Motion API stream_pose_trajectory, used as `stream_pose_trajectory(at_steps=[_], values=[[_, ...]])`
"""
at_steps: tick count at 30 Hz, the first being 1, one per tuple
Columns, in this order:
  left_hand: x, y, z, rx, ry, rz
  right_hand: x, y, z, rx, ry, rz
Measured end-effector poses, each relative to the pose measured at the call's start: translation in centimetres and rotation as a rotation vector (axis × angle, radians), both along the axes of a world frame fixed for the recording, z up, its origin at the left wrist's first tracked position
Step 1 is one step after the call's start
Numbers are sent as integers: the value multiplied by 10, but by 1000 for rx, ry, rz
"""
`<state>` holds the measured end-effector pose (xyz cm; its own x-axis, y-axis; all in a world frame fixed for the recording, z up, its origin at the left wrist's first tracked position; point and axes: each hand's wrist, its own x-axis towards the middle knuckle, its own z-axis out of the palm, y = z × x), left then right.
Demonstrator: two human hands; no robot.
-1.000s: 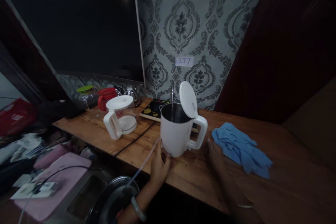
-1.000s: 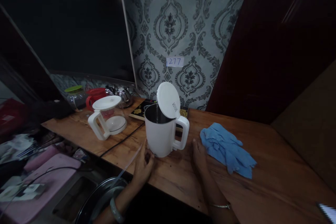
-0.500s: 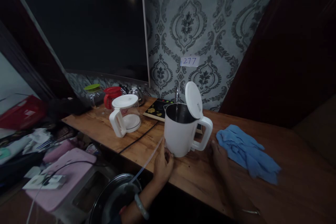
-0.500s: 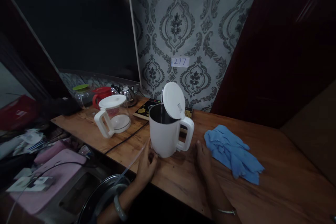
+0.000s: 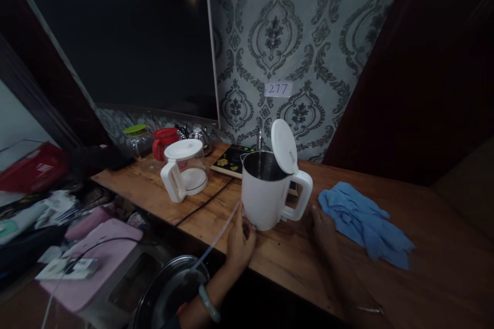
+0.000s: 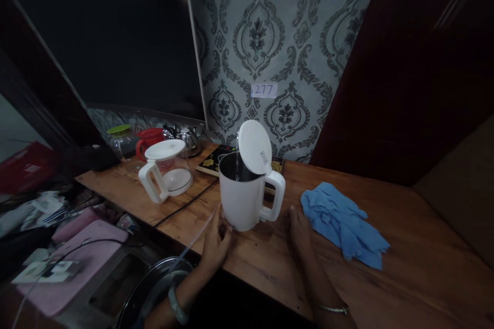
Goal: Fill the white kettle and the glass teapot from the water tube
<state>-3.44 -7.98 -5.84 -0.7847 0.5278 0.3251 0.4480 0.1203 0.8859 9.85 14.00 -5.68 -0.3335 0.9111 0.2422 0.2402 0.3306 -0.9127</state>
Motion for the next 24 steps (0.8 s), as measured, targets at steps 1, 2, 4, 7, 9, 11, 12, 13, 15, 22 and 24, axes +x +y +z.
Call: stream_pose_trajectory(at_steps=[1, 2, 4, 7, 9, 11, 12, 13, 15, 22, 24], values=[[0, 0, 0, -8, -3, 1, 0, 1, -1, -21, -10, 6], [0, 0, 1, -15, -8, 1, 0, 2, -2, -45, -18, 10], [0, 0, 2, -21, -18, -8, 0, 3, -3, -75, -25, 10], [1, -1, 5, -8, -19, -19, -1, 3, -3, -101, -18, 14], [1, -1, 5, -3, -13, -17, -1, 3, -2, -105, -14, 22], [1, -1, 5, -9, -11, -12, -1, 1, 1, -88, -8, 16], [0, 0, 4, -14, -11, -10, 0, -1, 3, -84, -5, 13], [0, 0, 4, -17, -12, -5, 0, -2, 5, -83, -3, 14], [0, 0, 3, -14, -11, 1, 1, -5, 9, -76, 7, 16], [0, 0, 3, 0, 19, 3, 1, -4, 13, -100, -47, 28], [0, 0, 3, 3, 18, 2, 1, -3, 12, -88, -51, 31]])
